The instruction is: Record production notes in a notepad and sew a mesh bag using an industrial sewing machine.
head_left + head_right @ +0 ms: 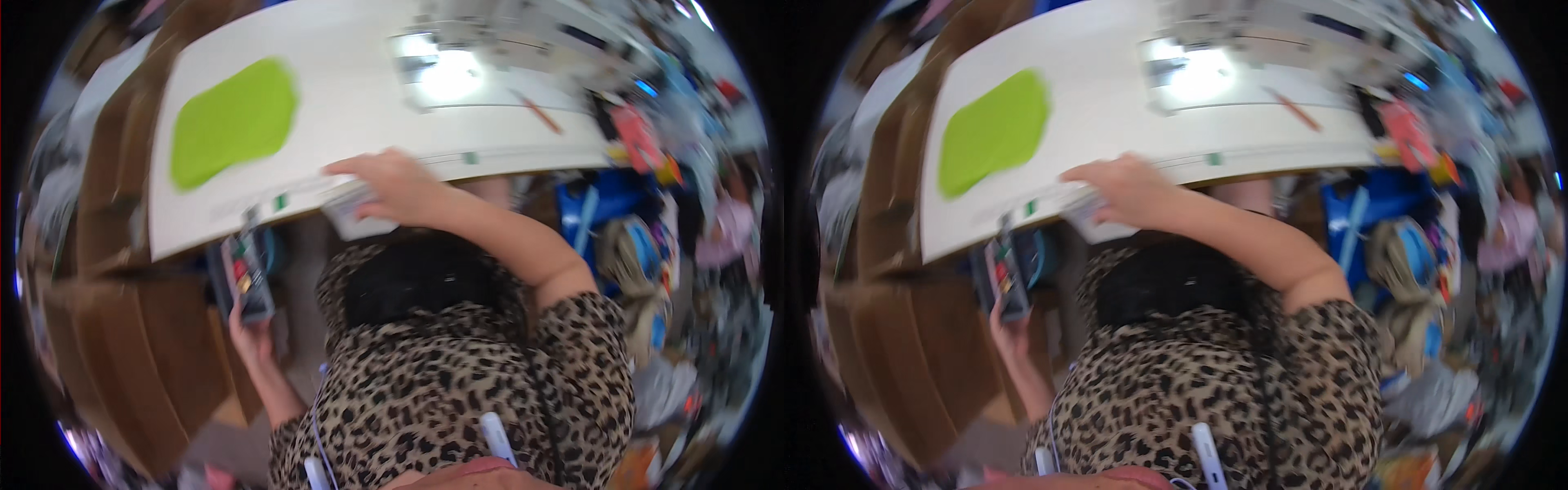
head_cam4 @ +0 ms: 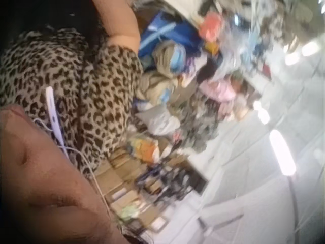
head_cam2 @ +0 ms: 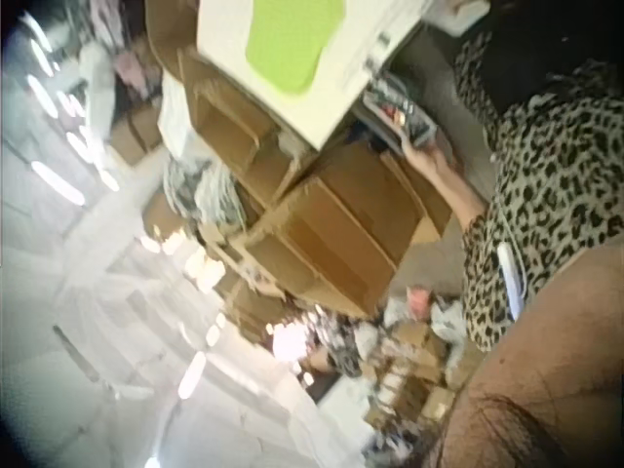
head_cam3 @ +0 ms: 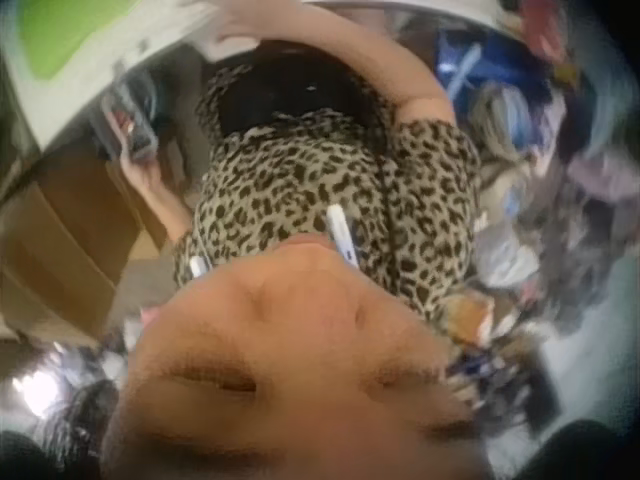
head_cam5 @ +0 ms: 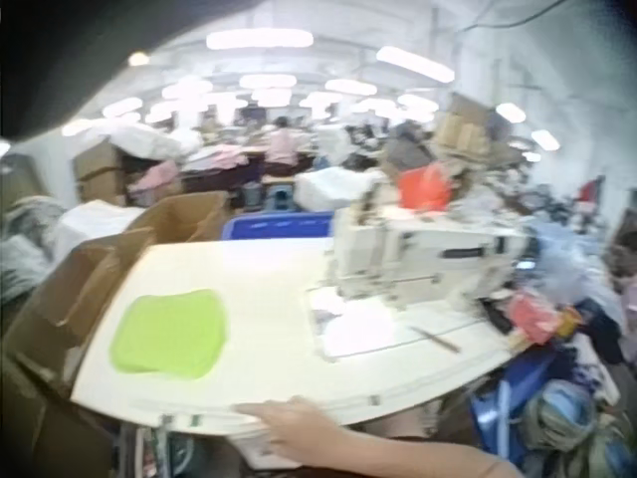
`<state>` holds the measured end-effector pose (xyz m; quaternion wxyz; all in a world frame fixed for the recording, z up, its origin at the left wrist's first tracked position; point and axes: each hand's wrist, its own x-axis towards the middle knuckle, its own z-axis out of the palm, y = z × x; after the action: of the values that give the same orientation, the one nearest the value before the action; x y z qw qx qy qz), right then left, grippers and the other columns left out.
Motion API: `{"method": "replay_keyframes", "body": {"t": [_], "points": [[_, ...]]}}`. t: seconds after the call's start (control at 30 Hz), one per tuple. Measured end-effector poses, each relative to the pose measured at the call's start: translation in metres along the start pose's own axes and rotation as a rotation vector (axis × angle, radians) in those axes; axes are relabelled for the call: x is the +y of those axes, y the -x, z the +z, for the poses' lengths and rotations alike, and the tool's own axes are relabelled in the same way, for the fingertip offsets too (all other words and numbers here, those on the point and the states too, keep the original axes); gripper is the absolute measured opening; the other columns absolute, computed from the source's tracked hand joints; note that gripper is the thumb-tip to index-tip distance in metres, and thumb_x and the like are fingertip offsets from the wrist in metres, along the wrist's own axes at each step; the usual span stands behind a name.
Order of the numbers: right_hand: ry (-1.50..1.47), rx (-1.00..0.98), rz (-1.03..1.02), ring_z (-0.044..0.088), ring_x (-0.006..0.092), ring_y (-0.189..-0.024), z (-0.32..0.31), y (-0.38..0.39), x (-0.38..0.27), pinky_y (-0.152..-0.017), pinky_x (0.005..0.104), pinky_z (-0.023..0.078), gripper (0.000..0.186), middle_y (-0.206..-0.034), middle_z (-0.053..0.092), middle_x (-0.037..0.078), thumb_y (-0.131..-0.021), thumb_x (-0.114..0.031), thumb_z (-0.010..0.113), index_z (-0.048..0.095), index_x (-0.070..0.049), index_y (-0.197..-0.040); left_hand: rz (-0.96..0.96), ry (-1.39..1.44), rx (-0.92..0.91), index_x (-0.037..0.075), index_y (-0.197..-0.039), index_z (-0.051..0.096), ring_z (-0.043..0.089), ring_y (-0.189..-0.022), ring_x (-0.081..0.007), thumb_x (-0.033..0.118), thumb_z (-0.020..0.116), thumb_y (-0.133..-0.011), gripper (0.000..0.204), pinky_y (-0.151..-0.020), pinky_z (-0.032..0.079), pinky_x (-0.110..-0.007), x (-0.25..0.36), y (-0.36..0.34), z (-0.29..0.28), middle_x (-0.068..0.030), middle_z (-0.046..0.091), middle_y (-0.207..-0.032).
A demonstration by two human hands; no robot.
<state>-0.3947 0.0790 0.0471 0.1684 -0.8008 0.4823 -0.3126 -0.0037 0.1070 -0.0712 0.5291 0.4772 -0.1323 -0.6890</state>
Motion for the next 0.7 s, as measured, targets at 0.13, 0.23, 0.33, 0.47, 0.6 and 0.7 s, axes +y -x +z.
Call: {"method": "replay_keyframes", "body": {"t": [0.13,0.23,0.33,0.47,0.6,0.7], "points": [[-0.425,-0.086,0.152,0.061,0.0285,-0.105,-0.043,-0.023,0.004,-0.096,0.0367,0.046,0.077,-0.112,0.063,0.016,-0.063,-0.013,0.084,0.050,-0.009,-0.132,0.058,-0.070,-0.021,0.005,-0.136,0.046,0.060,-0.111,-0.0263,0.026,0.055,-0.093,0.049,-0.087,0.054,-0.045,-0.002,-0.002,-0.018,-0.0119,0.058,-0.127],[-0.921,-0.202,0.421,0.059,0.0258,-0.110,-0.057,-0.032,0.040,-0.096,0.0347,0.046,0.079,-0.115,0.061,0.018,-0.062,-0.013,0.086,0.049,-0.003,-0.131,0.066,-0.068,-0.045,0.005,-0.137,0.044,0.060,-0.111,-0.0270,0.026,0.056,-0.093,0.051,-0.085,0.055,-0.047,-0.003,-0.007,-0.011,-0.0126,0.056,-0.129],[-0.368,-0.171,0.508,0.059,0.0277,-0.113,-0.054,-0.036,0.064,-0.096,0.0350,0.046,0.079,-0.121,0.060,0.020,-0.065,-0.020,0.085,0.047,-0.003,-0.133,0.076,-0.060,-0.025,0.005,-0.137,0.044,0.060,-0.111,-0.0276,0.026,0.056,-0.093,0.051,-0.085,0.055,-0.047,-0.006,-0.007,-0.006,-0.0128,0.056,-0.129],[0.131,-0.131,0.515,0.057,0.0299,-0.113,-0.056,-0.037,0.052,-0.094,0.0384,0.047,0.078,-0.122,0.056,0.018,-0.067,-0.028,0.085,0.049,-0.005,-0.133,0.064,-0.058,-0.057,0.005,-0.137,0.043,0.060,-0.112,-0.0290,0.026,0.057,-0.093,0.052,-0.086,0.056,-0.046,-0.006,-0.008,-0.013,-0.0139,0.056,-0.130],[0.494,0.074,0.183,0.057,0.0282,-0.108,-0.038,-0.049,0.031,-0.088,0.0408,0.048,0.065,-0.114,0.057,0.014,-0.070,-0.027,0.081,0.056,-0.009,-0.127,0.050,-0.071,-0.068,0.007,-0.140,0.040,0.054,-0.120,-0.0301,0.027,0.052,-0.095,0.050,-0.092,0.052,-0.050,-0.003,-0.012,-0.011,-0.0142,0.051,-0.136],[0.308,0.112,-0.189,0.060,0.0273,-0.100,-0.002,-0.068,-0.012,-0.081,0.0410,0.049,0.045,-0.100,0.061,0.010,-0.070,-0.024,0.078,0.063,-0.011,-0.111,0.062,-0.078,-0.039,0.005,-0.139,0.041,0.056,-0.117,-0.0294,0.027,0.054,-0.094,0.052,-0.091,0.053,-0.048,0.001,-0.003,-0.005,-0.0147,0.052,-0.135]]}}
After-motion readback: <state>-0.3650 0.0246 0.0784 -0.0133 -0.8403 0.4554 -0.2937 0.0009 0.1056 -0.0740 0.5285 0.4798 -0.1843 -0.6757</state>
